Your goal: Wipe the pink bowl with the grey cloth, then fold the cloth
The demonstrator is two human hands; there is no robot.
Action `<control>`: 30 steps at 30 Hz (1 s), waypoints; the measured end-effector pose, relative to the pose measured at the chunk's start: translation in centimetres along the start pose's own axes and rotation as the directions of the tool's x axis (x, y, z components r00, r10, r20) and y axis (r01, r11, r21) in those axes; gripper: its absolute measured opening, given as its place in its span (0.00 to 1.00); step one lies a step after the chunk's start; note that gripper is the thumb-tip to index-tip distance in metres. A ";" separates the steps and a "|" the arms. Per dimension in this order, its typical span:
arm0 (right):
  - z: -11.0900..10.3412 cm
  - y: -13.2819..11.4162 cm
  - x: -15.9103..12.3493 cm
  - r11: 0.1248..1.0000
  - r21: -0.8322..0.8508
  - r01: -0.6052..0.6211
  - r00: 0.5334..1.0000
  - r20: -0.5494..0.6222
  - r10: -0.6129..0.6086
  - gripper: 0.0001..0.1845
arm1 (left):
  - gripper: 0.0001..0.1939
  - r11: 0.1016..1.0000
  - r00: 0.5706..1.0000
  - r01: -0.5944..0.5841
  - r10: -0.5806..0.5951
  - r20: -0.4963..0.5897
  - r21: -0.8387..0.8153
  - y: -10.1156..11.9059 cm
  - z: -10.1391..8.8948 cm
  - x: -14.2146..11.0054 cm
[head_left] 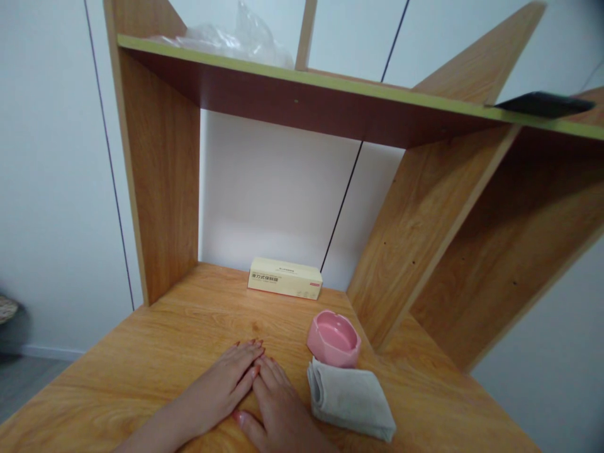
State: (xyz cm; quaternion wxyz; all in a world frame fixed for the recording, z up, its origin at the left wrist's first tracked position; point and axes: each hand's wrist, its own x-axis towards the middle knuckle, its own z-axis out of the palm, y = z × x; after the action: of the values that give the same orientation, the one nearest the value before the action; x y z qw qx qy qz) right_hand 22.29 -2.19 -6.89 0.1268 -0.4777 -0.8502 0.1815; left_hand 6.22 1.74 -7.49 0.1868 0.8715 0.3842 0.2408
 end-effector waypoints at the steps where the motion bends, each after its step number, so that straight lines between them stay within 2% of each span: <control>1: 0.0 0.0 0.0 1.000 0.002 -0.002 1.000 -0.001 0.002 0.34 | 0.21 1.000 1.000 0.004 -0.004 0.007 0.007 0.0 0.0 0.0; 10: 0.3 0.3 0.1 0.999 -0.025 0.030 0.999 -0.012 -0.030 0.33 | 0.21 1.000 1.000 -0.001 0.000 -0.002 -0.008 0.3 -0.2 -0.1; 30: 0.1 -0.2 -0.2 0.999 -0.031 -0.016 1.000 -0.024 0.015 0.34 | 0.21 1.000 0.999 -0.021 0.021 -0.026 -0.006 0.0 0.0 -0.1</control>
State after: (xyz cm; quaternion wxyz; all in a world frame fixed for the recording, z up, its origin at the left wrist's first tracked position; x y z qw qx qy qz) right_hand 22.20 -2.51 -6.87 0.1279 -0.4883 -0.8476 0.1634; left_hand 6.14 1.69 -7.53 0.1818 0.8717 0.3768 0.2553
